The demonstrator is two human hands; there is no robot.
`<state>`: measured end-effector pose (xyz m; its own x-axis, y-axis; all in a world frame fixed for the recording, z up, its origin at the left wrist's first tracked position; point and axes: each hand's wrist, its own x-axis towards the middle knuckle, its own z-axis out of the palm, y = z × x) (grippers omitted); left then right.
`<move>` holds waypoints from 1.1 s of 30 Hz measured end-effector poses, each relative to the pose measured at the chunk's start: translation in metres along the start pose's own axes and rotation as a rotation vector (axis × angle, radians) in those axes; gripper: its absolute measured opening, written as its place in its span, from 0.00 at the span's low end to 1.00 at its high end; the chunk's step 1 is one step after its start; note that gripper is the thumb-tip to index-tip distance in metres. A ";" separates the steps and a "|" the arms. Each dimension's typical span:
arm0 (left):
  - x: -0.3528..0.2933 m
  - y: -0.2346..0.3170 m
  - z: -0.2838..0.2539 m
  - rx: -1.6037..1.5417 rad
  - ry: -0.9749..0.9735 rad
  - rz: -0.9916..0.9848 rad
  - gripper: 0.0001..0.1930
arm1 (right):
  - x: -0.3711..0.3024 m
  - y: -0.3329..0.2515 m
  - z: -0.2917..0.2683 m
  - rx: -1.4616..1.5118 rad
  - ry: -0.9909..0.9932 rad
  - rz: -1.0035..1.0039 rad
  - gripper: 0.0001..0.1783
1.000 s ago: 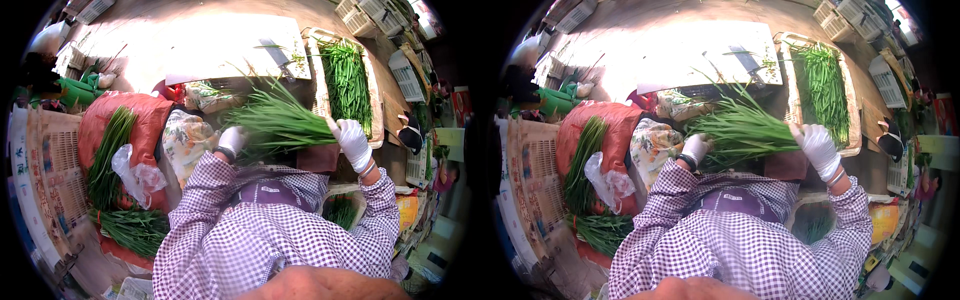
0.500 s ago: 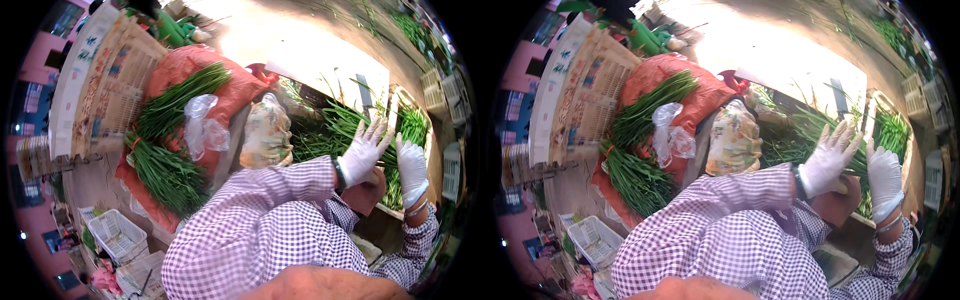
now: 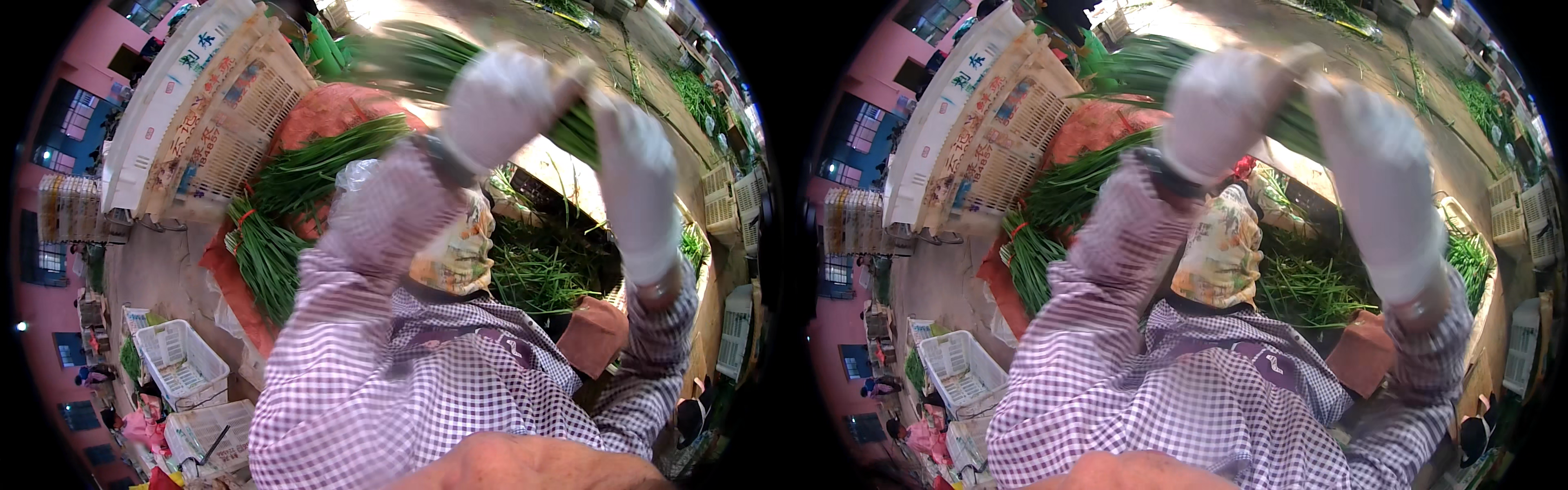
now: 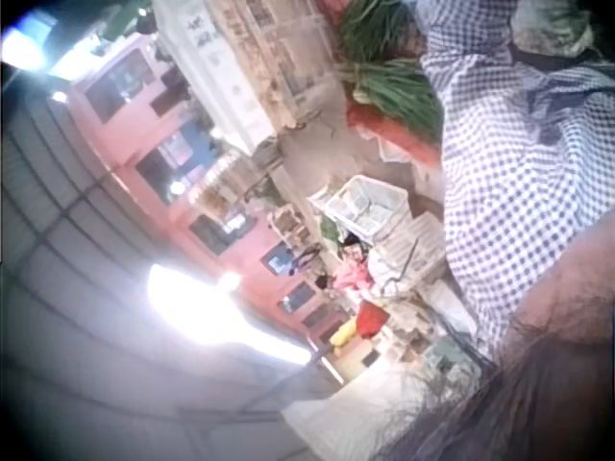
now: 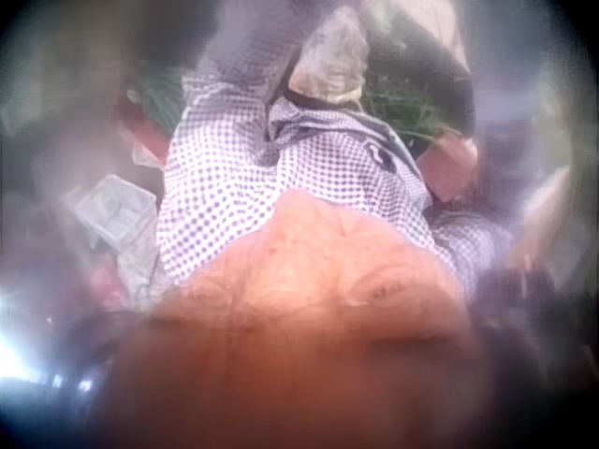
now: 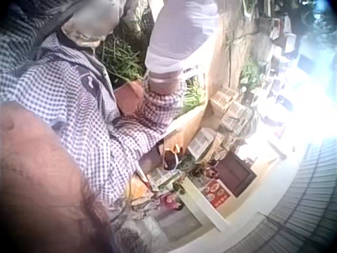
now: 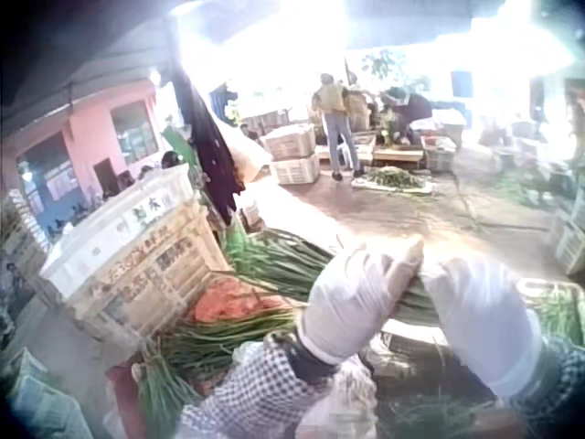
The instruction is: The person picks up bunches of green vegetables, aligns them on a wooden board, trims the ends with a cleaver, and secures them with a red band before placing them into a plastic crate.
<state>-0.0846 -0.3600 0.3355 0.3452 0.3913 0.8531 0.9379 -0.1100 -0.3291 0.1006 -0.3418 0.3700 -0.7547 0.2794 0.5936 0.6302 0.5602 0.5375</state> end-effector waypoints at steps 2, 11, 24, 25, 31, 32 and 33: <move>0.007 -0.043 -0.028 0.211 -0.240 0.101 0.21 | 0.034 -0.020 0.040 0.187 0.242 -0.010 0.18; -0.183 -0.198 0.010 0.200 -0.876 -0.254 0.12 | 0.083 -0.172 0.209 1.092 -0.258 0.112 0.31; -0.242 -0.173 0.056 -0.086 -1.360 -0.812 0.43 | 0.045 -0.252 0.322 1.644 -0.533 0.496 0.20; -0.244 -0.168 0.056 -0.059 -1.361 -0.765 0.47 | 0.047 -0.262 0.332 1.768 -0.557 0.556 0.19; -0.238 -0.158 0.069 -0.061 -1.244 -0.630 0.65 | 0.040 -0.339 0.443 2.435 -0.298 0.817 0.22; -0.232 -0.158 0.082 -0.070 -1.184 -0.546 0.65 | 0.034 -0.344 0.475 2.561 -0.170 0.886 0.20; -0.265 -0.160 0.061 -0.024 -1.271 -0.631 0.67 | 0.052 -0.339 0.391 2.466 -0.457 0.766 0.28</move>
<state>-0.3284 -0.3901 0.1372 -0.3789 0.9209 -0.0921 0.9253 0.3789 -0.0182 -0.2235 -0.2129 -0.0159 -0.8024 0.5964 0.0190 -0.2383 -0.2911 -0.9265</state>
